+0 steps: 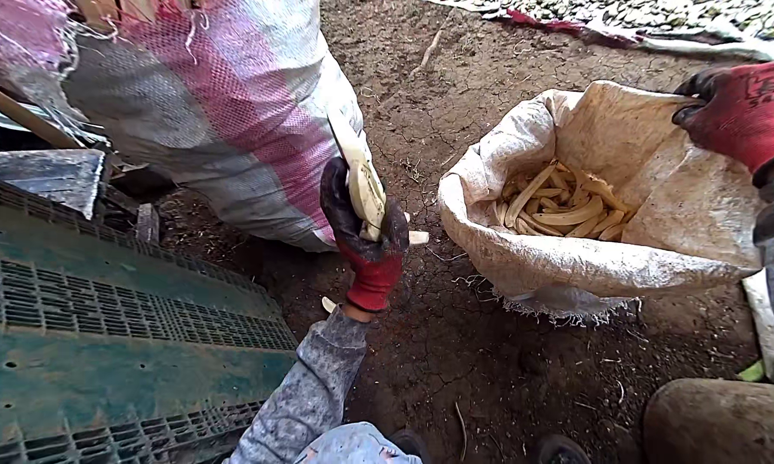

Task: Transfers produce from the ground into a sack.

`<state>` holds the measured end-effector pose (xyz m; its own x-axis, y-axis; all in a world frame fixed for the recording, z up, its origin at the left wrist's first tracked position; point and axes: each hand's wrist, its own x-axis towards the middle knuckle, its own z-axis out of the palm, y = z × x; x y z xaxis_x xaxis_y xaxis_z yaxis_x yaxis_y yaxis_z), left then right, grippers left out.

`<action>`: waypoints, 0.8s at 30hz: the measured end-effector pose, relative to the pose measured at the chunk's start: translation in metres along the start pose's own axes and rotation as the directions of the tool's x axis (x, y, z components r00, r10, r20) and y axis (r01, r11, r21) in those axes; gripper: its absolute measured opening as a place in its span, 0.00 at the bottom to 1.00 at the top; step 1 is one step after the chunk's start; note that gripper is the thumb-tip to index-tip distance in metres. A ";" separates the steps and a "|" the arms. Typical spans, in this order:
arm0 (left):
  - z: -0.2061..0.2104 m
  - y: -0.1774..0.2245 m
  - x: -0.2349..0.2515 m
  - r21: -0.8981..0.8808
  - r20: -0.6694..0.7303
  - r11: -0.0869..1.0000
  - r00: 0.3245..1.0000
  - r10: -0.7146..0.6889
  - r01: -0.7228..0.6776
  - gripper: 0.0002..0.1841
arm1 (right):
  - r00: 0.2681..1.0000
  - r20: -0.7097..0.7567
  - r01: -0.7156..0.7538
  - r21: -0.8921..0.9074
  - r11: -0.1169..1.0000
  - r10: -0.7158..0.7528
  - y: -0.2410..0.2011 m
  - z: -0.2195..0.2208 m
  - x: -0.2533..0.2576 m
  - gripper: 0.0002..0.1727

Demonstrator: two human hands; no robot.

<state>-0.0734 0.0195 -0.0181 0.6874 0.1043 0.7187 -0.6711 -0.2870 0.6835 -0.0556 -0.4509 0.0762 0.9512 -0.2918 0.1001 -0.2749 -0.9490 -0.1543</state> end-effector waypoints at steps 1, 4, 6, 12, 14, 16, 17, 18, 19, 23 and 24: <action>0.026 -0.010 0.027 -0.104 -0.095 0.968 0.971 0.220 -0.230 0.45 | 1.000 -0.001 0.007 0.000 1.000 -0.007 0.001 0.002 0.002 0.12; 0.082 0.025 0.089 -0.130 -0.018 0.844 0.852 0.523 -0.521 0.47 | 1.000 -0.011 0.018 -0.005 1.000 -0.018 0.009 0.007 0.008 0.12; 0.066 0.091 0.106 -0.039 0.395 0.950 0.868 0.300 -0.311 0.51 | 0.999 -0.028 0.031 0.014 0.999 -0.031 0.020 0.013 0.012 0.13; -0.036 0.002 0.033 0.600 0.472 0.800 0.804 -0.363 0.009 0.29 | 0.997 -0.070 0.028 0.080 0.996 -0.022 0.045 0.020 0.018 0.13; -0.071 -0.049 -0.021 0.916 0.333 0.398 0.457 -0.825 0.051 0.31 | 0.998 -0.064 0.024 0.077 0.997 -0.019 0.037 0.016 0.017 0.13; -0.088 -0.083 -0.065 0.990 0.102 0.091 0.101 -0.990 -0.109 0.36 | 0.999 -0.045 0.017 0.054 0.998 -0.014 0.022 0.010 0.013 0.12; -0.098 -0.094 -0.088 0.984 0.054 0.041 0.069 -0.996 -0.174 0.36 | 0.999 -0.034 0.013 0.040 0.999 -0.011 0.016 0.009 0.010 0.12; -0.106 -0.100 -0.106 0.977 0.042 0.021 0.096 -0.994 -0.214 0.33 | 1.000 -0.028 0.006 0.032 0.999 -0.005 0.009 0.007 0.008 0.12; -0.112 -0.104 -0.120 0.973 0.052 0.018 0.143 -0.988 -0.231 0.30 | 1.000 -0.025 -0.006 0.026 1.000 0.006 0.005 0.003 0.007 0.12; -0.110 -0.098 -0.112 0.983 0.100 0.062 0.223 -0.970 -0.171 0.28 | 0.999 -0.004 -0.031 0.025 0.999 0.031 -0.004 -0.003 -0.002 0.12; -0.101 -0.089 -0.092 0.990 0.123 0.100 0.269 -0.955 -0.096 0.30 | 0.999 -0.002 -0.036 0.023 0.999 0.036 -0.004 -0.004 -0.002 0.12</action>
<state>-0.1048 0.1319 -0.1323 0.8600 0.1855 -0.4754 0.1416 -0.9818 -0.1269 -0.0570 -0.4472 0.0807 0.9405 -0.3258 0.0960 -0.3055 -0.9350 -0.1804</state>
